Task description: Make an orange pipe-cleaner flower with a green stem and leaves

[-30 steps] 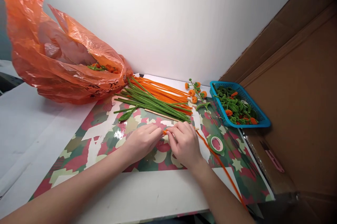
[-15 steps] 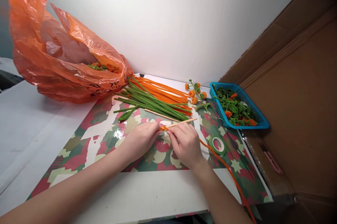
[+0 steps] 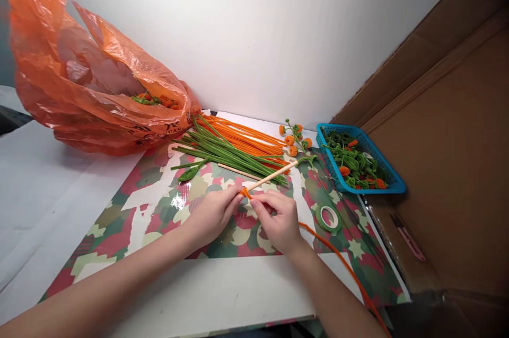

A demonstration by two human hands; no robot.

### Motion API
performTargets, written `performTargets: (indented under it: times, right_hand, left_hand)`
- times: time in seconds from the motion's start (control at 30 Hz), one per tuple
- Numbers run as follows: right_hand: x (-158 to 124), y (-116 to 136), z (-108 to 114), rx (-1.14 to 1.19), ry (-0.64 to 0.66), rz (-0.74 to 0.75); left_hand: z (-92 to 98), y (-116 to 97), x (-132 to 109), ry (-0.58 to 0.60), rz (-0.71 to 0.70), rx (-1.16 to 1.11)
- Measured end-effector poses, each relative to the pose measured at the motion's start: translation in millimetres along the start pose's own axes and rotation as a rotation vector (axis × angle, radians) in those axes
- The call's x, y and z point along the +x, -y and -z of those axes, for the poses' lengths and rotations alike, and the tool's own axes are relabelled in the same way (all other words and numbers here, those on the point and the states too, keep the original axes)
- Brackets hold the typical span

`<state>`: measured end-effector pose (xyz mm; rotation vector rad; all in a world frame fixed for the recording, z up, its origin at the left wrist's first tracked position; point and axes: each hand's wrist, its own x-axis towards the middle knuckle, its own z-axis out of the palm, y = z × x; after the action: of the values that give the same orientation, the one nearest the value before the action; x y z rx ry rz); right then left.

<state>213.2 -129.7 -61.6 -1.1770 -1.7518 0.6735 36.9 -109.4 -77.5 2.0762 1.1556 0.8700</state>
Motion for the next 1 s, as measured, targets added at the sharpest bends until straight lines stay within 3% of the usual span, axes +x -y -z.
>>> performTargets:
  times: [0.2, 0.3, 0.4, 0.6, 0.77, 1.0]
  right_hand:
    - [5, -4, 7, 0.156, 0.067, -0.211]
    - [8, -8, 10, 0.281, 0.137, -0.331]
    - [10, -11, 12, 0.393, 0.194, -0.420]
    - [14, -11, 21, 0.563, 0.332, -0.574]
    - [14, -7, 27, 0.522, 0.520, -0.695]
    - [12, 1, 23, 0.484, 0.527, -0.654]
  left_hand:
    - [1.3, -10, 0, 0.101, 0.111, -0.445]
    - [1.2, -11, 1, 0.233, 0.153, -0.734]
    - [3.0, -8, 1, 0.382, 0.167, -0.853]
    - [16.8, -4, 1, 0.596, 0.115, -0.778]
    - [32.5, -5, 5, 0.771, 0.070, -0.580]
    - [37.4, -6, 7, 0.813, 0.092, -0.506]
